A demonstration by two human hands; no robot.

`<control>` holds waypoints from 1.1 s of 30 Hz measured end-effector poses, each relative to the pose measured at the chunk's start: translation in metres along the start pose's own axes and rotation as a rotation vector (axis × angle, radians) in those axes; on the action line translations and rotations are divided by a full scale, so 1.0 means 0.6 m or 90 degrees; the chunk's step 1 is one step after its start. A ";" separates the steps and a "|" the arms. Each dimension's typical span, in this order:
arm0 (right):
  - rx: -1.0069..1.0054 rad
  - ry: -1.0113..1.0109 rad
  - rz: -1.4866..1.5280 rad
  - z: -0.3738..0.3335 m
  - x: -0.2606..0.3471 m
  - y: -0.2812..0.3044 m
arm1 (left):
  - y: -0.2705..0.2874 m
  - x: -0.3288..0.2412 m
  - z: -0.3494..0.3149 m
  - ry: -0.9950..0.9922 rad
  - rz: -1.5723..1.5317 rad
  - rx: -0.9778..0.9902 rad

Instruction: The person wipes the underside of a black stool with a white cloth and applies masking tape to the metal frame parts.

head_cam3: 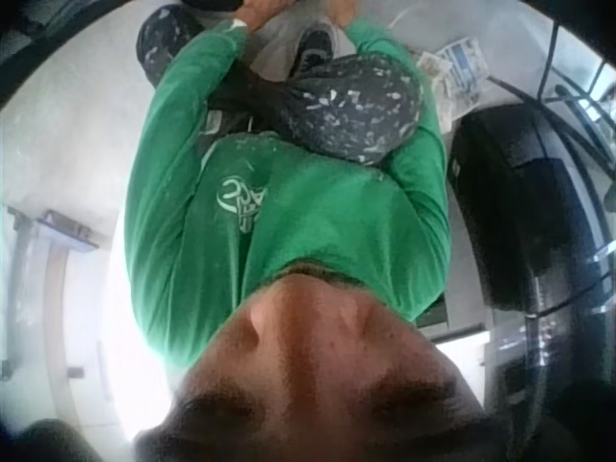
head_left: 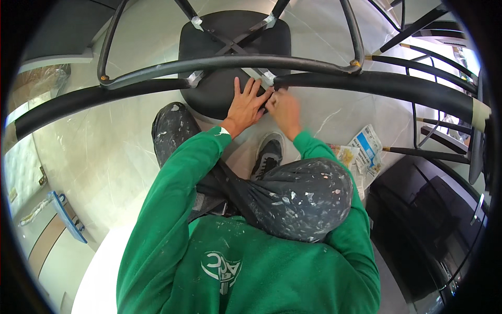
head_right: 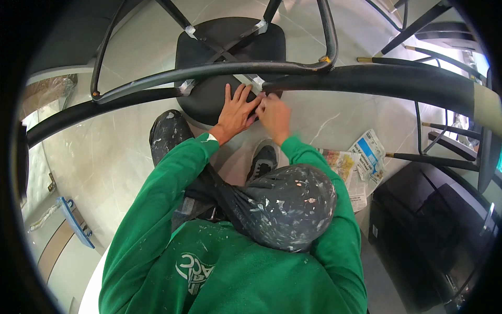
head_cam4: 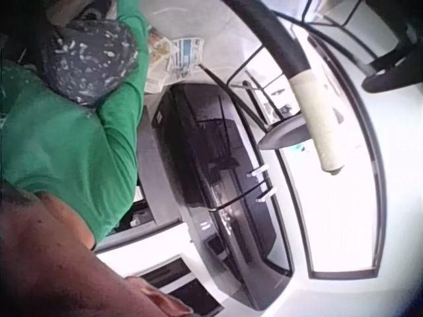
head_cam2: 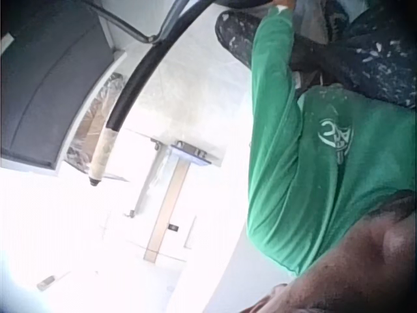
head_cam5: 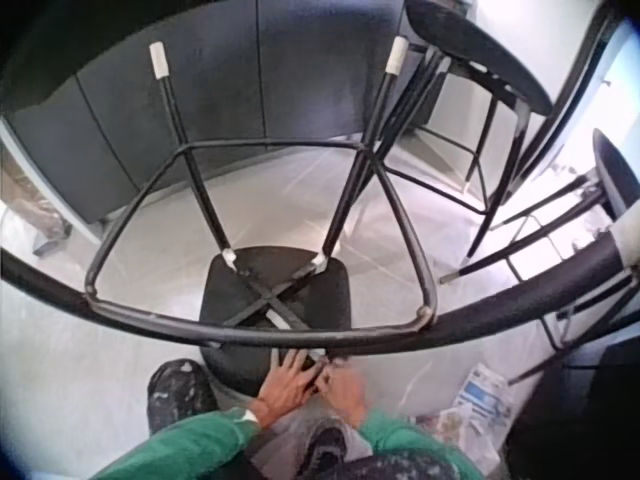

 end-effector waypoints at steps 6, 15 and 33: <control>-0.020 -0.043 0.210 -0.093 -0.018 0.034 | 0.006 0.022 -0.015 -0.052 -0.065 -0.050; -0.087 -0.177 0.361 -0.212 -0.067 0.091 | 0.020 0.141 0.014 0.034 -0.015 -0.070; -0.058 -0.200 0.461 -0.207 -0.044 0.090 | 0.025 0.140 -0.026 0.211 -0.131 -0.256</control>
Point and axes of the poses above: each hand's wrist, its own z-axis towards the middle knuckle, its own y-axis out of the back of the hand, x = y × z, the point moved 6 cm from there along z, towards the middle knuckle, and after that the axes turned 8 degrees about z, right-handed, at the moved point
